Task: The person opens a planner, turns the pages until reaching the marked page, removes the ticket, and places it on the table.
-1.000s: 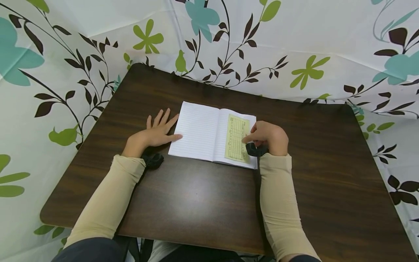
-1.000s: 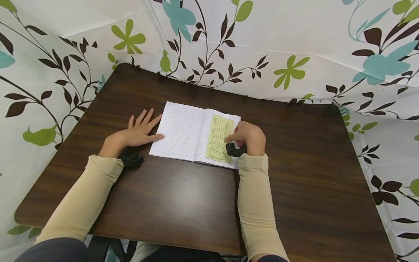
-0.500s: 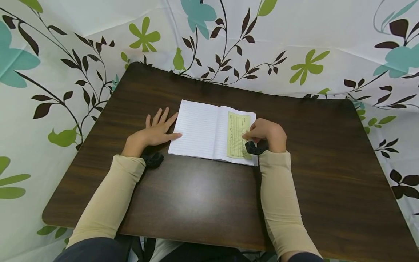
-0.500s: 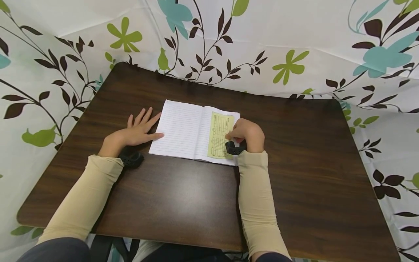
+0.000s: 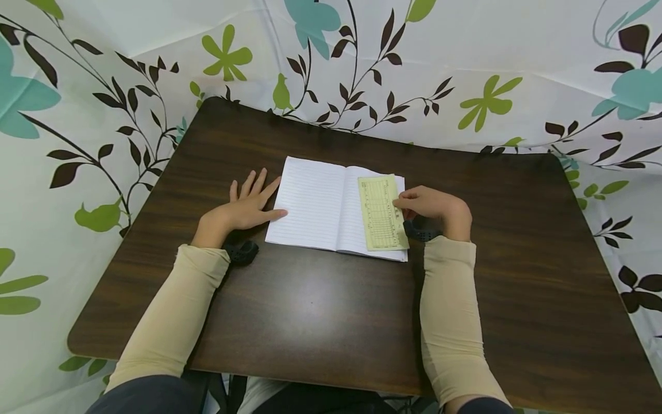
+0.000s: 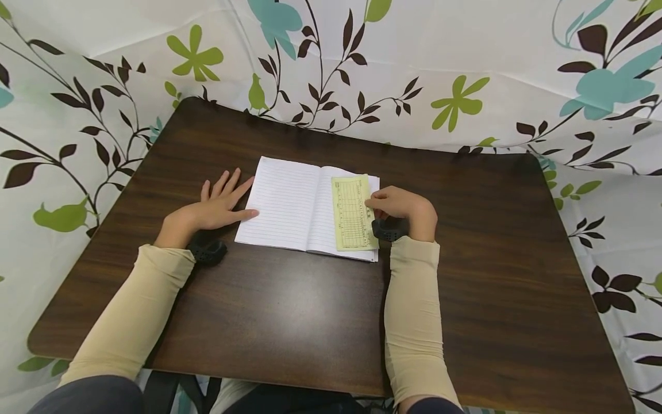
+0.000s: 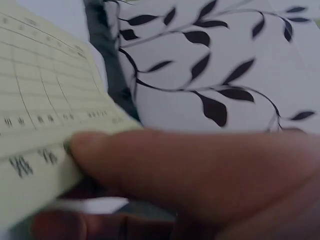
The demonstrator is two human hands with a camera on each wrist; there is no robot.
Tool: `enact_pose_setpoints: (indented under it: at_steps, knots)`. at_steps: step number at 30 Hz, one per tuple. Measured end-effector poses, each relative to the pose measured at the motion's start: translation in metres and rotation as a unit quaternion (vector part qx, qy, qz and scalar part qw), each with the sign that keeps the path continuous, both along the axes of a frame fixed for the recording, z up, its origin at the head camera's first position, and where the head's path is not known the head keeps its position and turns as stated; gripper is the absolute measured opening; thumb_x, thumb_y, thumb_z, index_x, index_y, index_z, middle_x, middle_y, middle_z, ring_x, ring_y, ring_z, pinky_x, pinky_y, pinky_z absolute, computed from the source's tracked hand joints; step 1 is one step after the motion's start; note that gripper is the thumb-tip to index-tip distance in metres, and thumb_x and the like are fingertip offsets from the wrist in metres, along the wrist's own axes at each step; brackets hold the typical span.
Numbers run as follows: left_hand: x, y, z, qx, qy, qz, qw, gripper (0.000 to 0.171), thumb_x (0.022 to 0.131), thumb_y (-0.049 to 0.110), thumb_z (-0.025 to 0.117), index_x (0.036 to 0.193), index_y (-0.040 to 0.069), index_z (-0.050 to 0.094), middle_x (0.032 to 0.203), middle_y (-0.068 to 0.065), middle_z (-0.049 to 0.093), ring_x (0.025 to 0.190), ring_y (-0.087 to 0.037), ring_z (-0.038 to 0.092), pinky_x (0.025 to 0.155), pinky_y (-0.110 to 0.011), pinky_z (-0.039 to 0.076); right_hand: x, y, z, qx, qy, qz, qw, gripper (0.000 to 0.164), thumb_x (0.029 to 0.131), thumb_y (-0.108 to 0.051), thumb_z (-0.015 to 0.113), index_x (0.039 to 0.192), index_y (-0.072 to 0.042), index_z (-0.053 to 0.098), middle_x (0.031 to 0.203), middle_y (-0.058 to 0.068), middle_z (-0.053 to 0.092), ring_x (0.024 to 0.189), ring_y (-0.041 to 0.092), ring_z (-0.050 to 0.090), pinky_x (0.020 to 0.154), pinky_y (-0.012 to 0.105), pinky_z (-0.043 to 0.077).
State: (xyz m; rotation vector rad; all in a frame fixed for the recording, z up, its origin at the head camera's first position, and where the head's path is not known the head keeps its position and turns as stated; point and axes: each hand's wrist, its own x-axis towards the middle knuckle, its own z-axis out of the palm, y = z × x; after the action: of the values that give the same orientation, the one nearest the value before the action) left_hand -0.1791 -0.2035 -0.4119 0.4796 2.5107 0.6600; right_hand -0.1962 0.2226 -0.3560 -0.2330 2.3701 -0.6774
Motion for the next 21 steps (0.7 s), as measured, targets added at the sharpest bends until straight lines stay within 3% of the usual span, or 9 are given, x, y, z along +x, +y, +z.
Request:
enact_pose_setpoints:
  at_steps: [3,6,14,21]
  knots:
    - [0.000,0.000,0.001,0.001,0.000,0.002,1.0000,0.098,0.099,0.072,0.043,0.169,0.025,-0.008,0.171,-0.008,-0.031,0.158,-0.035,-0.032,0.119,-0.067,-0.026,0.002,0.011,0.003,-0.030,-0.002,-0.012,0.999,0.040,0.111,-0.033,0.049,0.127,-0.002,0.068,0.110,0.013,0.067,0.108,0.030,0.063,0.106,0.052,0.046]
    - [0.000,-0.001,0.001,0.000,0.001,0.002,1.0000,0.099,0.099,0.073,0.043,0.169,0.025,-0.009,0.171,-0.008,-0.032,0.158,-0.035,-0.032,0.119,-0.068,-0.026,0.003,0.020,0.007,-0.049,0.001,-0.016,0.999,0.042,0.111,-0.034,0.050,0.134,-0.003,0.066,0.113,0.012,0.068,0.111,0.030,0.063,0.112,0.055,0.043]
    - [-0.001,0.000,0.002,-0.002,0.003,0.002,1.0000,0.103,0.096,0.079,0.041,0.169,0.026,-0.009,0.171,-0.008,-0.031,0.158,-0.035,-0.032,0.119,-0.068,-0.026,0.010,0.044,0.015,-0.056,0.025,-0.043,0.997,0.041,0.111,-0.037,0.051,0.126,-0.002,0.067,0.104,0.011,0.063,0.102,0.025,0.058,0.102,0.047,0.045]
    - [-0.001,0.000,-0.001,0.000,0.002,0.000,1.0000,0.101,0.097,0.077,0.042,0.169,0.026,-0.008,0.171,-0.008,-0.031,0.158,-0.035,-0.032,0.119,-0.069,-0.025,0.020,0.071,0.016,-0.021,0.032,-0.066,0.997,0.046,0.111,-0.043,0.046,0.121,-0.002,0.064,0.098,0.006,0.056,0.104,0.024,0.051,0.092,0.042,0.041]
